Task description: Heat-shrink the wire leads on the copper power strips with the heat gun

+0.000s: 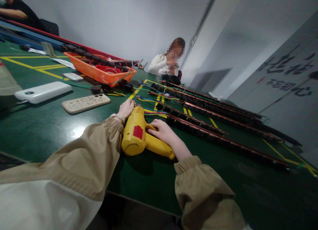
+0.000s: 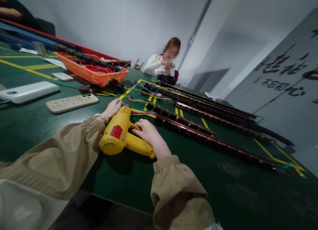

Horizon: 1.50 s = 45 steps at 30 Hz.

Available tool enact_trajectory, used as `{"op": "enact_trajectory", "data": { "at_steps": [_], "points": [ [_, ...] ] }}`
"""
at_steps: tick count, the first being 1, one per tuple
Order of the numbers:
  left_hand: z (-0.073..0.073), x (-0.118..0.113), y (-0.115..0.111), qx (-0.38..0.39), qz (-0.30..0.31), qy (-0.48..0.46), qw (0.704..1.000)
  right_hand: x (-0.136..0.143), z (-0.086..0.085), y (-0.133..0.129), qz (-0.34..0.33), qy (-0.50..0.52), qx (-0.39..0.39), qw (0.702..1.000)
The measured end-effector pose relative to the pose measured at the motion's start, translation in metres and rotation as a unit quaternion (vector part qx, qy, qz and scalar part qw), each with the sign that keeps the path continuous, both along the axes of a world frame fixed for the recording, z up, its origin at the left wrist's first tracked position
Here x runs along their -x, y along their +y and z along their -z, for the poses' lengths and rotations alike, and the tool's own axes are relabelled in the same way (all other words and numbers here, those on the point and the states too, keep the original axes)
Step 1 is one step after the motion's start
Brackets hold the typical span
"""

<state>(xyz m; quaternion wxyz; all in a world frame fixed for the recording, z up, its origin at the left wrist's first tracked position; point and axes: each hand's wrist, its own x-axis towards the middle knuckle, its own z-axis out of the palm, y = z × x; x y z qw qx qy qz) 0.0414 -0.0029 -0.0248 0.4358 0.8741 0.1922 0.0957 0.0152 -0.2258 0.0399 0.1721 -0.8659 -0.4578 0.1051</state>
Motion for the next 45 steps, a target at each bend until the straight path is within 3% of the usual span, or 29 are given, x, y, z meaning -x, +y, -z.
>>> {"op": "enact_trajectory", "data": {
  "at_steps": [23,31,38,42,45],
  "points": [
    [0.004,-0.001,0.003,-0.007,-0.005,-0.04,0.999,0.001,-0.004,-0.011,0.039,-0.002,0.042,0.998],
    [0.002,0.0,0.001,0.026,-0.018,-0.099,0.995,0.0,-0.011,-0.032,0.037,0.021,0.043,0.998],
    [0.008,-0.008,0.003,0.11,-0.015,-0.102,0.989,0.003,-0.018,-0.072,0.1,0.032,0.056,0.993],
    [0.01,-0.008,0.006,0.093,-0.007,-0.097,0.991,0.006,-0.022,-0.091,0.125,0.013,0.07,0.99],
    [0.007,-0.004,0.004,0.031,-0.007,-0.079,0.996,0.007,-0.022,-0.097,0.138,0.001,0.08,0.987]
  ]
}}
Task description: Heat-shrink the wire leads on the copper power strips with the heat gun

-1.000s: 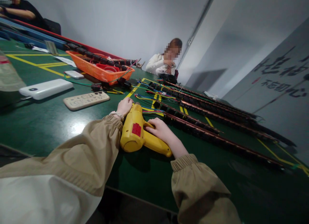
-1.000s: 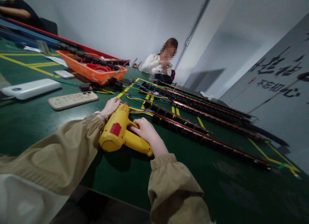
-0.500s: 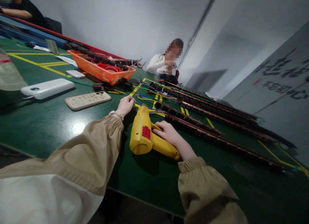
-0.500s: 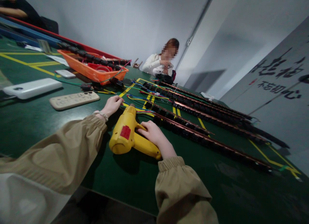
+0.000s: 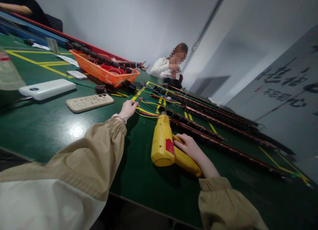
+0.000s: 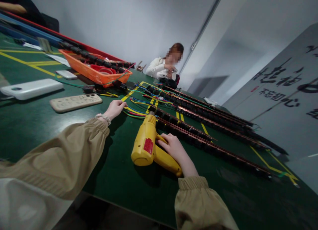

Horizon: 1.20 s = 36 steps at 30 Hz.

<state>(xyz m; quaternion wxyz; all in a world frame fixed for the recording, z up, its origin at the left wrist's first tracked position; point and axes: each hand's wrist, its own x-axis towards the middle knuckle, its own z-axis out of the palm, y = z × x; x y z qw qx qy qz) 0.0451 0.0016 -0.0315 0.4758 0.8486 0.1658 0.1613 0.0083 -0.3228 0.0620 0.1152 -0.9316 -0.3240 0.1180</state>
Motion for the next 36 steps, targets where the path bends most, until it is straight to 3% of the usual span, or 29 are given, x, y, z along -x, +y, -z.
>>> {"op": "enact_trajectory", "data": {
  "at_steps": [6,12,19,36],
  "points": [
    [-0.008,0.004,-0.009,-0.106,-0.006,0.058,0.993,-0.001,0.001,0.001,-0.015,-0.026,0.019,0.999],
    [-0.012,0.005,-0.013,-0.069,-0.003,0.073,0.995,-0.002,0.004,0.008,-0.034,-0.054,0.026,0.998],
    [-0.01,0.004,-0.012,-0.066,-0.007,0.068,0.995,-0.001,0.009,0.041,-0.073,-0.045,0.011,0.996],
    [-0.006,0.006,-0.009,-0.037,-0.014,0.033,0.999,0.002,0.015,0.093,-0.109,-0.075,0.019,0.991]
  ]
}}
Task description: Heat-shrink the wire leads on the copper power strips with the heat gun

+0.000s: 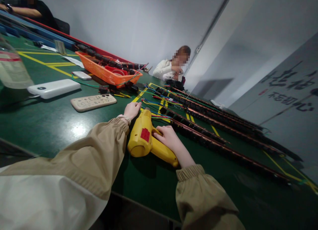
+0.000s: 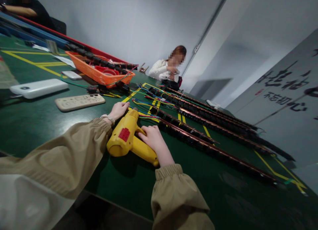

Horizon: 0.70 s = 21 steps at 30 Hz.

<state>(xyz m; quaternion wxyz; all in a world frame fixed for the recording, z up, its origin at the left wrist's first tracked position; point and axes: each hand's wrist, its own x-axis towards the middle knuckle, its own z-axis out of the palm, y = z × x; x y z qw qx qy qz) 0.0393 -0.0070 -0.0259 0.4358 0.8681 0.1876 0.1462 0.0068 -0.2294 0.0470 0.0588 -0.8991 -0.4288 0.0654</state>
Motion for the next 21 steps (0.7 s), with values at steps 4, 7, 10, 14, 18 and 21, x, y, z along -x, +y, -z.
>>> {"op": "enact_trajectory", "data": {
  "at_steps": [4,7,10,14,18,21],
  "points": [
    [-0.0019,0.0006,0.0007,0.009,0.003,0.01,1.0,0.0012,0.0018,0.0073,-0.019,-0.012,0.003,1.0],
    [-0.0026,0.0006,0.0014,0.017,0.004,0.015,1.0,0.0024,0.0011,0.0086,-0.017,-0.031,0.017,0.999],
    [-0.0032,0.0007,0.0019,0.024,0.005,0.017,1.0,0.0048,-0.0023,0.0094,-0.015,-0.046,0.038,0.998],
    [-0.0045,0.0008,0.004,0.034,0.007,0.019,0.999,0.0074,-0.0073,0.0098,-0.02,-0.055,0.054,0.997],
    [-0.0061,0.0011,0.0066,0.043,0.019,0.02,0.999,0.0073,-0.0073,0.0081,-0.033,-0.063,0.044,0.997],
    [-0.0062,0.0009,0.0077,0.043,0.024,0.015,0.999,0.006,-0.0051,0.0066,-0.038,-0.061,0.041,0.997]
  ]
}}
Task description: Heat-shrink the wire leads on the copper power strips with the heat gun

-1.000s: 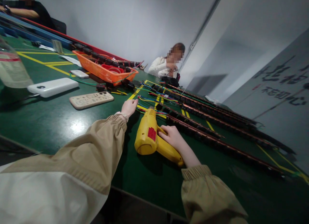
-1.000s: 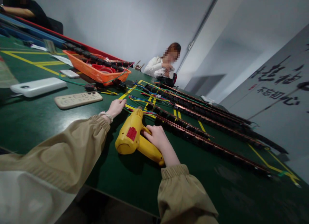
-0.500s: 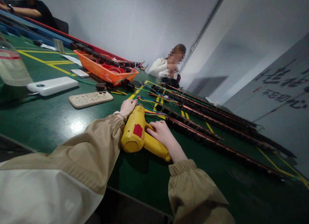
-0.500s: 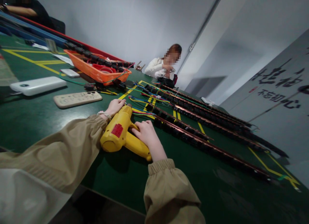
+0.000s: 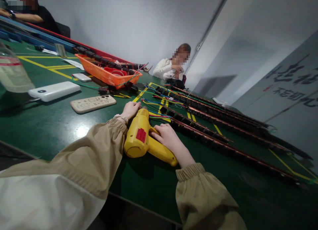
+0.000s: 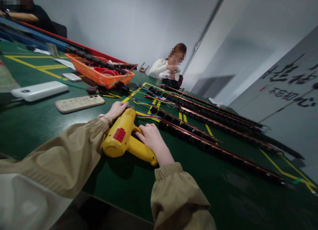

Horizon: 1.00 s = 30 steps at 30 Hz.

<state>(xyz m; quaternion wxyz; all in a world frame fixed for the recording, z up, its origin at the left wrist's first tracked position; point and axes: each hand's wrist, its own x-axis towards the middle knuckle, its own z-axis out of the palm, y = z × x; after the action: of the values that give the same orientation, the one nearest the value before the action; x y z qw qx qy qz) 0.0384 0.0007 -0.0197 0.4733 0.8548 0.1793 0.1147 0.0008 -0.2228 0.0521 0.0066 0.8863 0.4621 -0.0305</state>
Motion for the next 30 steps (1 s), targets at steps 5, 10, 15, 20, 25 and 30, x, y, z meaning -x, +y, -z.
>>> {"op": "enact_trajectory", "data": {
  "at_steps": [5,10,15,20,25,30],
  "points": [
    [0.0,0.0,-0.001,0.001,0.002,-0.012,1.0,-0.004,0.001,-0.009,0.006,0.02,-0.003,1.0],
    [-0.003,0.003,-0.002,0.007,-0.002,-0.019,1.0,-0.009,-0.003,-0.029,-0.01,0.038,-0.035,0.999],
    [-0.001,0.002,-0.001,0.01,-0.001,-0.022,1.0,-0.013,-0.003,-0.048,-0.002,0.049,-0.046,0.998],
    [0.005,-0.002,0.002,0.013,-0.001,-0.027,1.0,-0.015,-0.003,-0.067,-0.002,0.065,-0.089,0.994],
    [0.007,-0.004,0.002,0.014,-0.002,-0.03,0.999,-0.016,-0.007,-0.087,0.032,0.063,-0.09,0.993],
    [0.008,-0.003,0.0,0.01,-0.009,-0.032,0.999,-0.016,-0.009,-0.094,0.064,0.08,-0.091,0.991]
  ]
}}
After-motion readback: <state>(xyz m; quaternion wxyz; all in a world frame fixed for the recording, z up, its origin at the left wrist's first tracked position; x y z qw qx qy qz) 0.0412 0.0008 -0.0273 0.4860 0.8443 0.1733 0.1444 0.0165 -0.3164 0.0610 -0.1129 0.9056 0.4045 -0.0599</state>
